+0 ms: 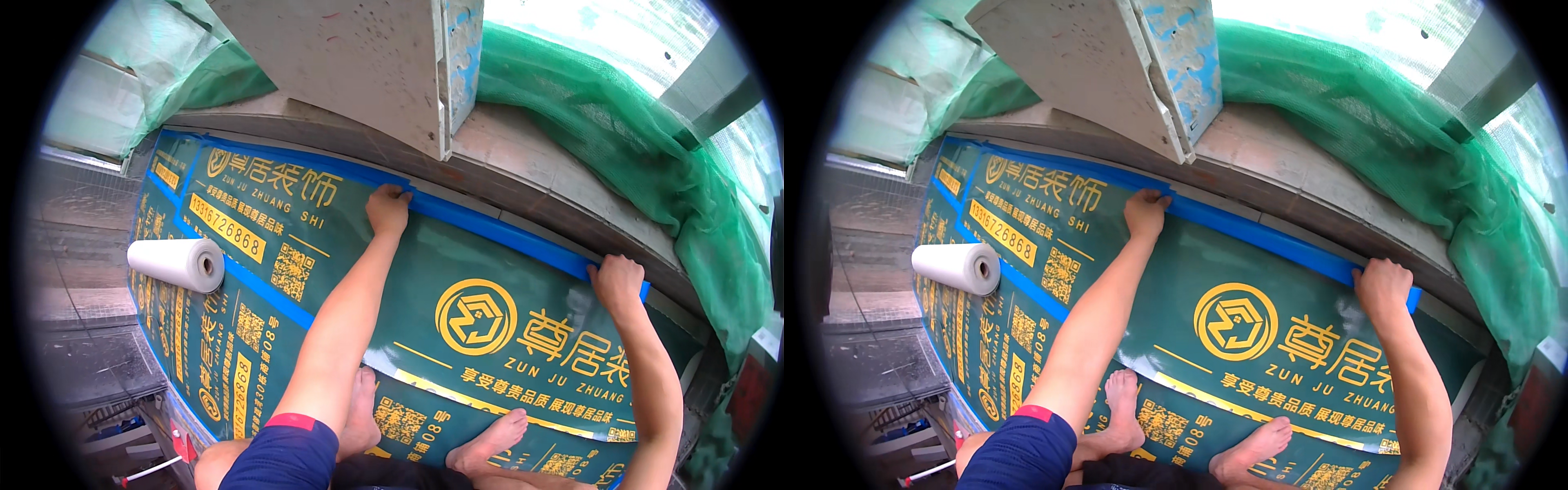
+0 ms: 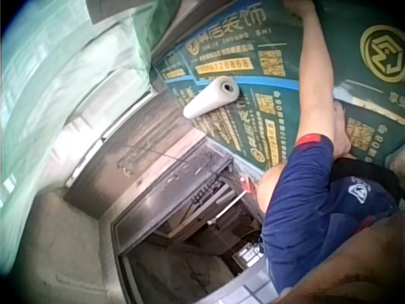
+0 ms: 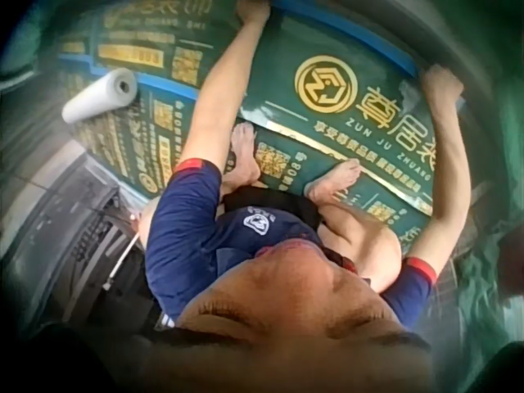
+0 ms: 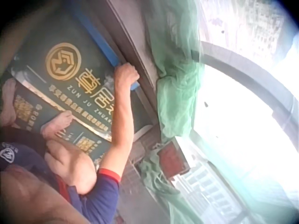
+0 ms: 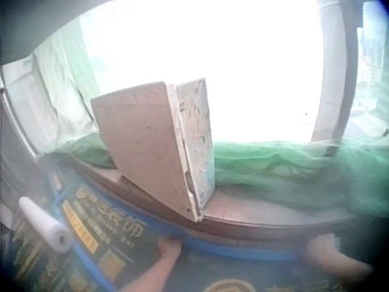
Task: The person applies blue tape to the edges and seams of large green advertising banners laid out on the floor and against a wall, then uses scissors to cut the tape and smooths it down by hand.
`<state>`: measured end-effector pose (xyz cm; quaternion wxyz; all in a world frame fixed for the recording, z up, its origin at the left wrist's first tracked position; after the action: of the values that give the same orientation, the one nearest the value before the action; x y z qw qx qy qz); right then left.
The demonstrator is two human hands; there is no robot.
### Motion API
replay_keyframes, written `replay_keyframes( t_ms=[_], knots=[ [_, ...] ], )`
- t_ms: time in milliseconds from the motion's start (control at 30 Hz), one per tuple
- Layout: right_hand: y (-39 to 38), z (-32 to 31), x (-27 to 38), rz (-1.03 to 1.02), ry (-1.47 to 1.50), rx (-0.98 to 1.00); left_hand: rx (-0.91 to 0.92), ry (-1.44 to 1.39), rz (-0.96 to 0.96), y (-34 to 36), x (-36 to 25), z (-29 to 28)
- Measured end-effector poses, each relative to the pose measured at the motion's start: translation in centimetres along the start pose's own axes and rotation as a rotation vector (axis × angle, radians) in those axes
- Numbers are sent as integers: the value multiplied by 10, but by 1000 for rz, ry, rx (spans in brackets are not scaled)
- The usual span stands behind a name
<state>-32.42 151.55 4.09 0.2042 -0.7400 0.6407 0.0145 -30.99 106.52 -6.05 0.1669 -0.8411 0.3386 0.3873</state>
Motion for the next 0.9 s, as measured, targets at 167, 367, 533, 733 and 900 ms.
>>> replay_keyframes(
  t_ms=[167,367,533,733,900],
  knots=[
    [2,10,5,0,-25,2,-49,56,170,-10,-13,-1],
    [6,12,8,-5,-28,-2,-133,106,450,-20,-10,6],
    [8,15,10,-16,-37,-27,-170,127,453,-24,3,13],
    [8,17,1,-1,-39,-39,-447,314,515,-29,-12,4],
    [10,16,11,-40,2,-68,-95,579,760,-23,13,17]
  ],
)
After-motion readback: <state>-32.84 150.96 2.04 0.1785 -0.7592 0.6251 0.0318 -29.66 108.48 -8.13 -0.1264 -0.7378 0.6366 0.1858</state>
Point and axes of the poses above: each hand's wrist, its own y-axis towards the middle knuckle, its own z-axis out of the palm, x = y × z, the point moved 4 cm from there along y, towards the middle knuckle, and after that the axes turned 3 degrees about -x, right-handed, at the moved point
